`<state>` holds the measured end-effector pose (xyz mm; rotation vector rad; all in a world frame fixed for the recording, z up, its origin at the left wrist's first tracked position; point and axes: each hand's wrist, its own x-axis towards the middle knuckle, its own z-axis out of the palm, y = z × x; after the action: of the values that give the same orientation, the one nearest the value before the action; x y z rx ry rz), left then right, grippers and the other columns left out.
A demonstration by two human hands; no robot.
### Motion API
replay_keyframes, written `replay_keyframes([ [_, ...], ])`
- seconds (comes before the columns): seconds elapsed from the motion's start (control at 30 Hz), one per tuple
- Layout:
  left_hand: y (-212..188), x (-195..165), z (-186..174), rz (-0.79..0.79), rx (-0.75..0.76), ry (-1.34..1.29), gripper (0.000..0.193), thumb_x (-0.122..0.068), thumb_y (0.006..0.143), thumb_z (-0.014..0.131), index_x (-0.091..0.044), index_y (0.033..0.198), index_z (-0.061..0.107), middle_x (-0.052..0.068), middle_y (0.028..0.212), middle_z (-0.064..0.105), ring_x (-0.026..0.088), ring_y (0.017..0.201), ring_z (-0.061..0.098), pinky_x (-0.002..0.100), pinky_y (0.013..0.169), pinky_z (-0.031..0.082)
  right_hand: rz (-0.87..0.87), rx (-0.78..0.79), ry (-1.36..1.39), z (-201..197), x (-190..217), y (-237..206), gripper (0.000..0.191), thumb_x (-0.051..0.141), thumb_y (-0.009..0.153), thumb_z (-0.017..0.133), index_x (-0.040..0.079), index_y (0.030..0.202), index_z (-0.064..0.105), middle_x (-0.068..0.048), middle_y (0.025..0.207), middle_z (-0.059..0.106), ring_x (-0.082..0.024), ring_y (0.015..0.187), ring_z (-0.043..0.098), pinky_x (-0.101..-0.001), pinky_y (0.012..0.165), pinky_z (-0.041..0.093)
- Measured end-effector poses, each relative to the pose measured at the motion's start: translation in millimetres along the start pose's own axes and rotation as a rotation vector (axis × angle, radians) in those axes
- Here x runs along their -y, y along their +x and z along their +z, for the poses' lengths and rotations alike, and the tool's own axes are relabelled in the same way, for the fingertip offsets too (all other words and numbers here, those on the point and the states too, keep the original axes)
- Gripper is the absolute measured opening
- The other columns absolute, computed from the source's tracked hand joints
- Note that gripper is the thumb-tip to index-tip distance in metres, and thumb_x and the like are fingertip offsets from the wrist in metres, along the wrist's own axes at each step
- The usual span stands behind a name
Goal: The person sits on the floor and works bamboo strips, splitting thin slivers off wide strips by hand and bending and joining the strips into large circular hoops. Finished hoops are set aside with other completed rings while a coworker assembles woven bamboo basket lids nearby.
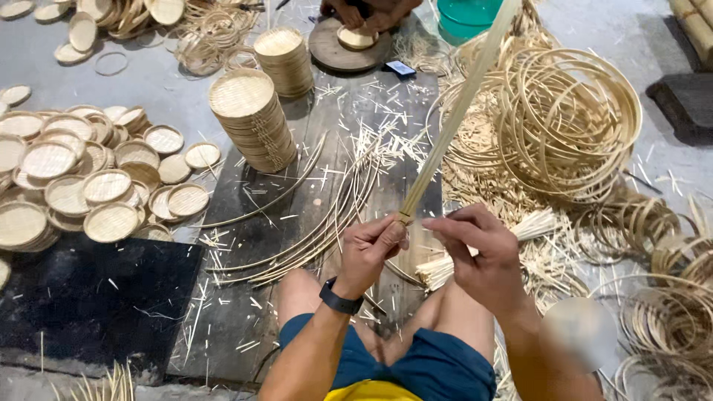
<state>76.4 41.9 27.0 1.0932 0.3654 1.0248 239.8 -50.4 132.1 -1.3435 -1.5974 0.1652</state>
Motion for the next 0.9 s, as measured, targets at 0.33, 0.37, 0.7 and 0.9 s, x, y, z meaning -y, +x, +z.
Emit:
replay_keyframes([
  [0.33,-7.2,-6.9,7.1,-0.055,0.02,0.048,0.028,-0.015,0.104,0.065,0.004,0.123,0.073,0.001,0.079,0.068,0.004,0.066,0.052,0.021,0.057,0.041,0.525,0.021,0.284,8.1,-18.4,-7.5,0.012,0.003,0.085,0.081,-0.002,0.096,0.077,-0.004,0.086,0.075,-0.005,0.073,0.065,-0.0203,0.063,0.053],
  [0.37,-7.8,-7.6,7.7,-0.053,0.034,0.044,0.027,-0.015,0.104,0.065,0.004,0.122,0.073,0.001,0.079,0.068,0.004,0.066,0.051,0.021,0.057,0.041,0.525,0.025,0.309,7.4,-20.3,-8.9,0.012,0.002,0.085,0.081,-0.002,0.096,0.077,-0.005,0.086,0.074,-0.005,0.073,0.063,-0.0204,0.063,0.051],
  [0.7,-9.2,-9.9,6.6,-0.053,0.073,0.098,0.027,-0.015,0.105,0.063,0.004,0.121,0.073,0.001,0.078,0.067,0.002,0.064,0.049,0.02,0.055,0.039,0.718,0.231,0.313,-6.9,-18.8,-3.2,0.015,0.009,0.082,0.084,-0.003,0.091,0.08,-0.011,0.073,0.075,-0.009,0.059,0.066,-0.025,0.051,0.052],
  [0.9,-11.9,-5.0,5.7,-0.08,0.122,0.017,0.031,-0.016,0.106,0.064,0.004,0.128,0.071,0.001,0.079,0.066,0.002,0.064,0.048,0.02,0.055,0.038,0.365,0.256,0.242,-13.1,-21.9,-3.0,0.017,0.013,0.087,0.081,-0.001,0.097,0.08,-0.004,0.083,0.077,-0.005,0.073,0.066,-0.0207,0.064,0.054],
])
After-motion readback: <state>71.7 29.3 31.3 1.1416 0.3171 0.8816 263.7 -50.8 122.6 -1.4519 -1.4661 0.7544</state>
